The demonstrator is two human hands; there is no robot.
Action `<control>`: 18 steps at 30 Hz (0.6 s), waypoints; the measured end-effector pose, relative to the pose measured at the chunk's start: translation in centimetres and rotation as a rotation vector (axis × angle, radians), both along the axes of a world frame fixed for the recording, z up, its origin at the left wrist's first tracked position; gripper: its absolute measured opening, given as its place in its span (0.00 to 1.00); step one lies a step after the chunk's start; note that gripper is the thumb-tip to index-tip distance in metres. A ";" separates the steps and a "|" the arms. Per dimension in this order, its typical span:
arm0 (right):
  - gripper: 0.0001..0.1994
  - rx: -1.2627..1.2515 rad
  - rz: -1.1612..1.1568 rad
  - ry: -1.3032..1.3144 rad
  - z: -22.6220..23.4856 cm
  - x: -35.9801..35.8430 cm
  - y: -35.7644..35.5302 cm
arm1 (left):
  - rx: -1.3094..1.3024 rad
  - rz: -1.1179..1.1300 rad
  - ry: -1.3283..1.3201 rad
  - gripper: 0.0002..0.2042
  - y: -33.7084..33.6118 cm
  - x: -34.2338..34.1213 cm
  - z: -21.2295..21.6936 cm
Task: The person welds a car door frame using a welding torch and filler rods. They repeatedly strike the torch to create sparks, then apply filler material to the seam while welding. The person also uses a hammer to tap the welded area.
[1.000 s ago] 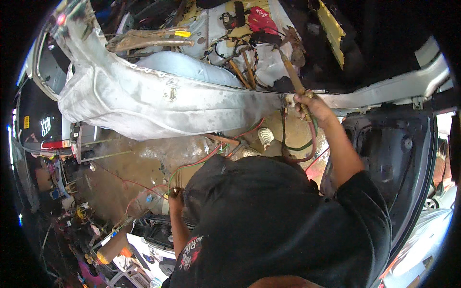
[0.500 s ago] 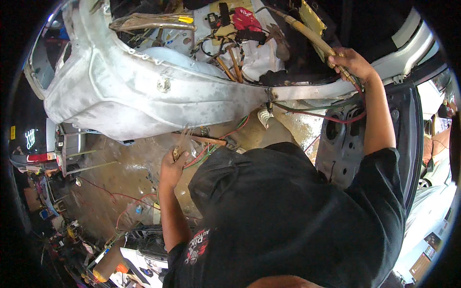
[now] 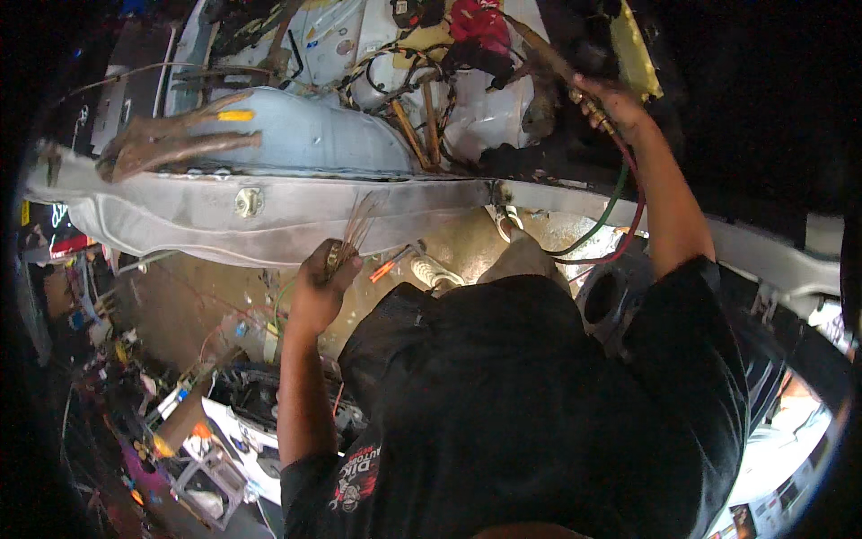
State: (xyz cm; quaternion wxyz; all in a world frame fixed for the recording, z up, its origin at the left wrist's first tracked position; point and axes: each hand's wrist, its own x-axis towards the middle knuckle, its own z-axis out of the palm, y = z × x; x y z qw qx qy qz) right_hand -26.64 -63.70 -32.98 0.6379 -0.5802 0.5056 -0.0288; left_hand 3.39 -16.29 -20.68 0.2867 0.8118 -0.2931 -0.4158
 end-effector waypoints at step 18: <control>0.22 -0.284 0.160 0.145 -21.5 3.4 -15.8 | 0.200 0.104 -0.056 0.17 -16.7 -2.1 -4.6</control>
